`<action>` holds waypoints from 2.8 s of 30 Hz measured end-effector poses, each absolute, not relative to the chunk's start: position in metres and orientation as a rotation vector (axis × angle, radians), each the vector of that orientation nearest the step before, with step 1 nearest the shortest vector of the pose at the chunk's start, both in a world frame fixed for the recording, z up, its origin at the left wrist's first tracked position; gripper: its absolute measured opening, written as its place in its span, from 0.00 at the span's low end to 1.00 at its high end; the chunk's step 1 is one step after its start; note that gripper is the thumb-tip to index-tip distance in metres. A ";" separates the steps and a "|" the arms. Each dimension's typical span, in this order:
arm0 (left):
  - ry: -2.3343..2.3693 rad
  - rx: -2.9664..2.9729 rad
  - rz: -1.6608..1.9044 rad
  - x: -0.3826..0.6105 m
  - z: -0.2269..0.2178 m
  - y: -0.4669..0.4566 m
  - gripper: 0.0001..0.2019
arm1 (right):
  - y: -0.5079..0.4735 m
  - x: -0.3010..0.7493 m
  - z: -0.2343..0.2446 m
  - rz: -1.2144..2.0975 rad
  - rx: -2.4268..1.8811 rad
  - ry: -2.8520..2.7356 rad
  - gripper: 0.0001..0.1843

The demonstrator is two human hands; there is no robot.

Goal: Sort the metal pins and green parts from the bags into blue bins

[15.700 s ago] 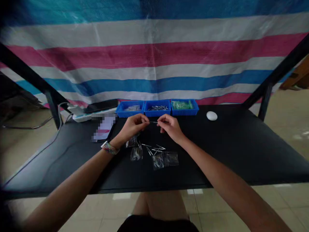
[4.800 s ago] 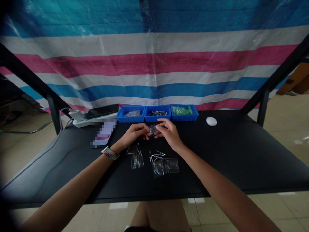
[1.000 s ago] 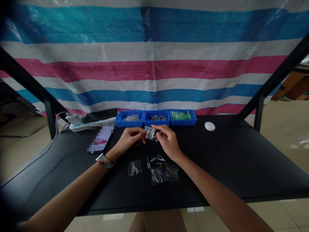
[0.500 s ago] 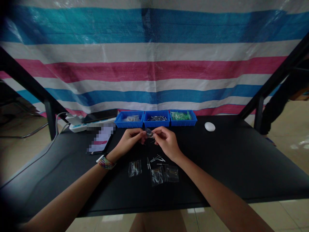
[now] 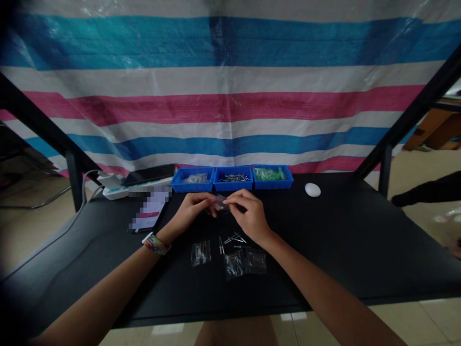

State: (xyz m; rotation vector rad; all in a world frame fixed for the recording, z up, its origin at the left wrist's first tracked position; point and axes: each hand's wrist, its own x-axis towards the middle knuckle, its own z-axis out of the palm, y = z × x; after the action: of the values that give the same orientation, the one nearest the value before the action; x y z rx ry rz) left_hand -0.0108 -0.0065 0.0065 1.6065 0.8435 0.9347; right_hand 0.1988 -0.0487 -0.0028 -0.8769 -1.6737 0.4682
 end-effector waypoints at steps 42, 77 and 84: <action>0.930 1.877 0.783 -0.015 0.007 -0.009 0.19 | -0.043 0.206 -0.011 0.707 -1.009 -1.709 0.04; 0.859 1.654 0.952 -0.008 0.007 -0.010 0.12 | -0.040 0.203 -0.011 1.202 -0.960 -1.271 0.11; 0.865 1.642 0.823 -0.014 0.008 -0.010 0.17 | -0.043 0.203 -0.011 1.077 -0.967 -1.360 0.09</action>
State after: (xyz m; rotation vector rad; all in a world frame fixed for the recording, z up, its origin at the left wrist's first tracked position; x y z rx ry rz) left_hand -0.0136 -0.0098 0.0078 1.6416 0.8652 0.8227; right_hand 0.2028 -0.0432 -0.0114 -0.9666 -1.3604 1.0771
